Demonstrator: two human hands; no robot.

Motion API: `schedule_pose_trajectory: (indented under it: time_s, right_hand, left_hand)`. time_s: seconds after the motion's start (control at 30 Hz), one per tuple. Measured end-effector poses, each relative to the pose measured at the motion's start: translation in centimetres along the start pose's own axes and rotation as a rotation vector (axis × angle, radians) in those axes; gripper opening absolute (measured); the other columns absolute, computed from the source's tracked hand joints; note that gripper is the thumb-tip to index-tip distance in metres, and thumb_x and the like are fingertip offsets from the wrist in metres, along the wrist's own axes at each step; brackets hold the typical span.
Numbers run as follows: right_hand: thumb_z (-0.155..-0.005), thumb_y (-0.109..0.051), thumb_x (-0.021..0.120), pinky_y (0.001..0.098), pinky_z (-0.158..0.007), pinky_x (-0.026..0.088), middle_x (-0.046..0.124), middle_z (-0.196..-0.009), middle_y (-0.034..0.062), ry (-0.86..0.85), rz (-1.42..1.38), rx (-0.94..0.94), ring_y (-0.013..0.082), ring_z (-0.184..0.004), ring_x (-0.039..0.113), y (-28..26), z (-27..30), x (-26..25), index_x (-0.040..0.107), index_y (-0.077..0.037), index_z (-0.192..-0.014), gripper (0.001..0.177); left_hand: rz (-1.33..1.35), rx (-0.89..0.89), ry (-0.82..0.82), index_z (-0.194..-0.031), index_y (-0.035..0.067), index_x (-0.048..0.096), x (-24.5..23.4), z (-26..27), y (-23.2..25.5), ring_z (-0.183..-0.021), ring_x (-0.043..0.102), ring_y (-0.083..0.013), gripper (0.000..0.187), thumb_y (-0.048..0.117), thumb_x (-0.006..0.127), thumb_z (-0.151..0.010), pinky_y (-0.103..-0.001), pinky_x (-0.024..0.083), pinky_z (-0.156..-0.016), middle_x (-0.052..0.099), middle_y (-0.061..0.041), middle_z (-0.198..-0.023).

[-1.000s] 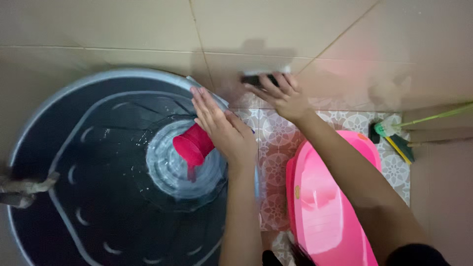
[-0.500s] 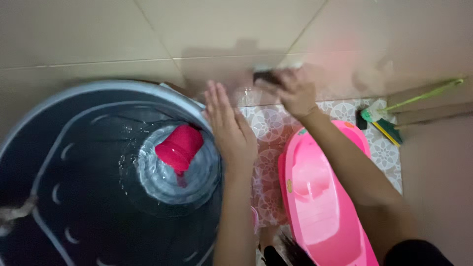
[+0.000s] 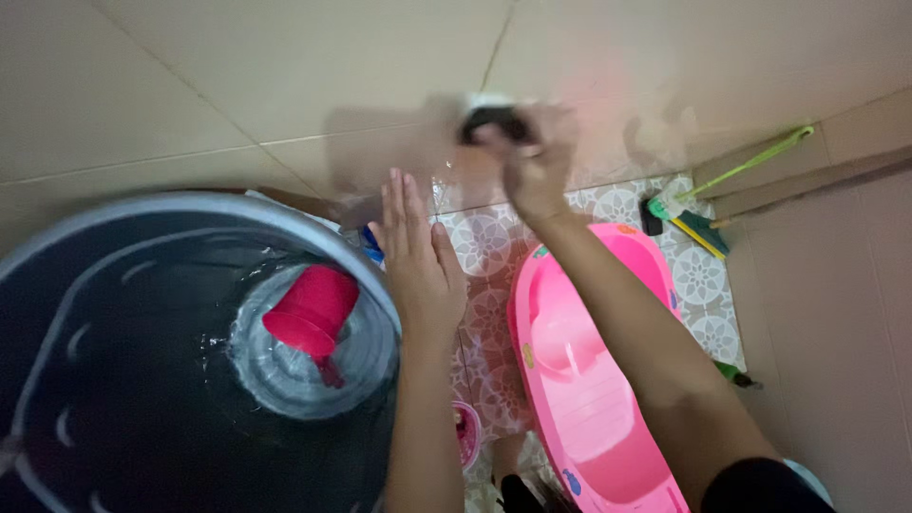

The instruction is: The person scrubs the tiled bathroom walls using a small brush and water. They repeatedly scoop water from a large bucket with a pink cup, pour it onto the wall, and scrub the surface. The person also handles a pink package and a small basket of items during the process.

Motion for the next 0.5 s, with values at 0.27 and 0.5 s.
schedule_pose_trajectory:
  time_s: [0.27,0.5]
  right_hand:
    - [-0.111,-0.013,0.062,0.0409,-0.120,0.033,0.029,-0.151,0.0198,0.746,-0.878,-0.074,0.0335,-0.135,0.034,1.7,-0.5,1.1,0.031,-0.007,-0.159,0.058]
    - [-0.117,-0.025,0.054,0.0451,-0.131,0.024,0.021,-0.166,0.0204,0.773,-0.106,-0.053,0.0359,-0.155,0.029,3.7,1.1,-0.8,0.024,-0.023,-0.168,0.059]
  left_hand:
    - [-0.008,0.054,-0.157,-0.162,0.003,0.028,1.1,-0.6,0.3,-0.159,0.023,-0.0400,0.060,0.022,0.040,-0.107,-0.063,0.011,-0.126,0.026,-0.020,-0.170]
    - [0.049,0.046,-0.130,-0.163,0.003,0.026,0.7,-0.4,0.1,-0.160,0.024,-0.0390,0.060,0.026,0.039,-0.109,-0.061,0.013,-0.128,0.027,-0.020,-0.171]
Point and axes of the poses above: each hand's wrist, its own z-axis away from the middle knuckle, its own x-axis out of the palm, y = z × x, the point moved 4 cm from there along -z, towards the middle knuckle
